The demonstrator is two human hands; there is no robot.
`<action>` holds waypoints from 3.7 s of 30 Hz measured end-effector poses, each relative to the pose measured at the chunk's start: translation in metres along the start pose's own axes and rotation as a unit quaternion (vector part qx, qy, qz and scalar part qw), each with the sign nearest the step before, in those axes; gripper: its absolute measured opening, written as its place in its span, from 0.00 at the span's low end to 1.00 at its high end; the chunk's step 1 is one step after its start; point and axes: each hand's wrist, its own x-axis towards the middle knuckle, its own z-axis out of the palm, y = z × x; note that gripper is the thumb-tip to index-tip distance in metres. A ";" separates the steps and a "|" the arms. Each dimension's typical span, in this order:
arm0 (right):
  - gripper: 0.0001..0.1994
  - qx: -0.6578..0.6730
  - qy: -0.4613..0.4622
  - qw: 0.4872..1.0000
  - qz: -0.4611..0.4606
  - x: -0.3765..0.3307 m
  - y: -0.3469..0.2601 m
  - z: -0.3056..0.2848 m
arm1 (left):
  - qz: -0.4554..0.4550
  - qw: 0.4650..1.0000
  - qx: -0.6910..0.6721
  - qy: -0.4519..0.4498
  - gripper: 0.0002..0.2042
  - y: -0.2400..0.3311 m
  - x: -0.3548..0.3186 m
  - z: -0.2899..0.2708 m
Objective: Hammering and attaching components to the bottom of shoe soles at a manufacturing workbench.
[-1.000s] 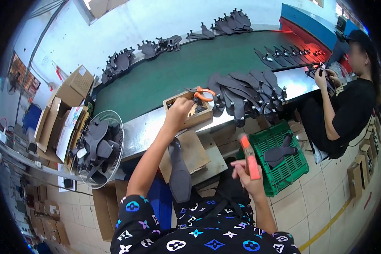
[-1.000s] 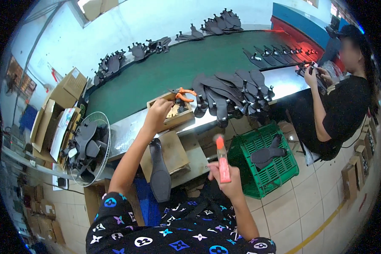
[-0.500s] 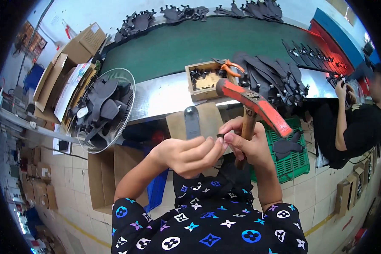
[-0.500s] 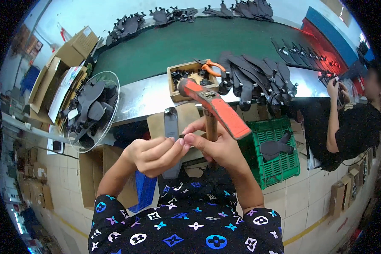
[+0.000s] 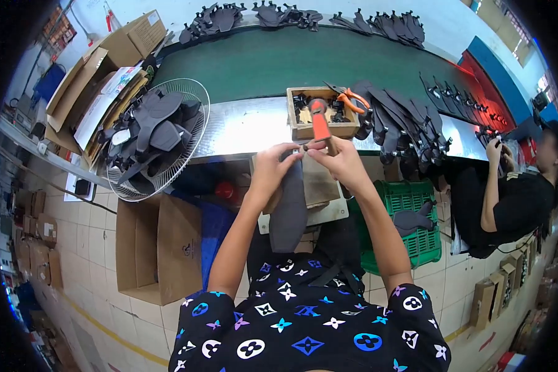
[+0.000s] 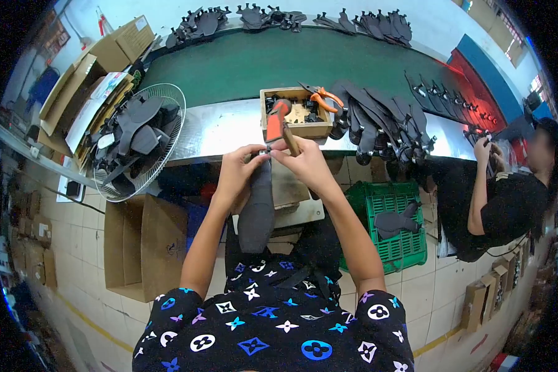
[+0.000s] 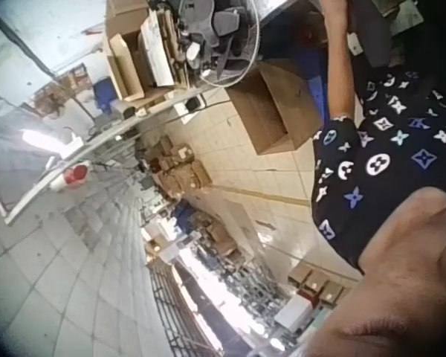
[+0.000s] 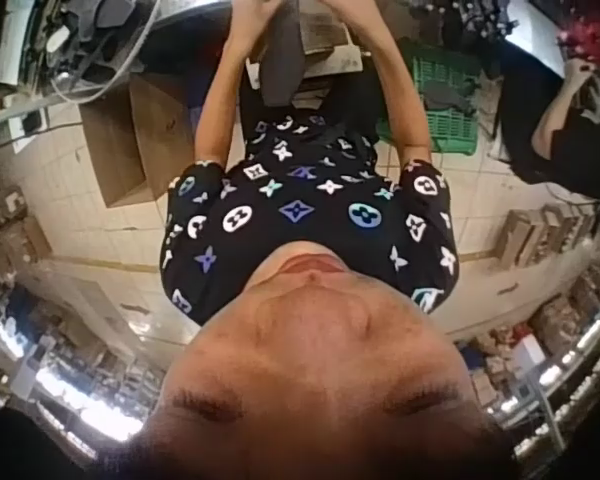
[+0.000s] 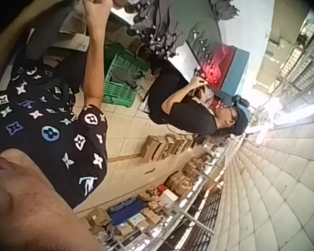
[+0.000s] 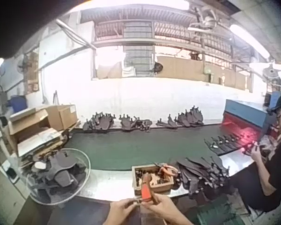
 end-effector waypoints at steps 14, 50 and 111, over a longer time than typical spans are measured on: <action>0.10 -0.226 -0.047 0.949 -0.214 0.016 0.024 0.007 | -0.075 0.996 -0.030 -0.022 0.14 0.003 -0.012 -0.001; 0.11 -0.212 0.180 0.932 -0.233 -0.097 -0.081 0.003 | -0.047 0.983 0.115 -0.133 0.57 -0.014 -0.028 -0.012; 0.34 0.056 -0.297 0.931 -0.203 -0.091 -0.050 -0.012 | -0.083 0.916 -0.327 -0.219 0.07 0.149 -0.122 -0.055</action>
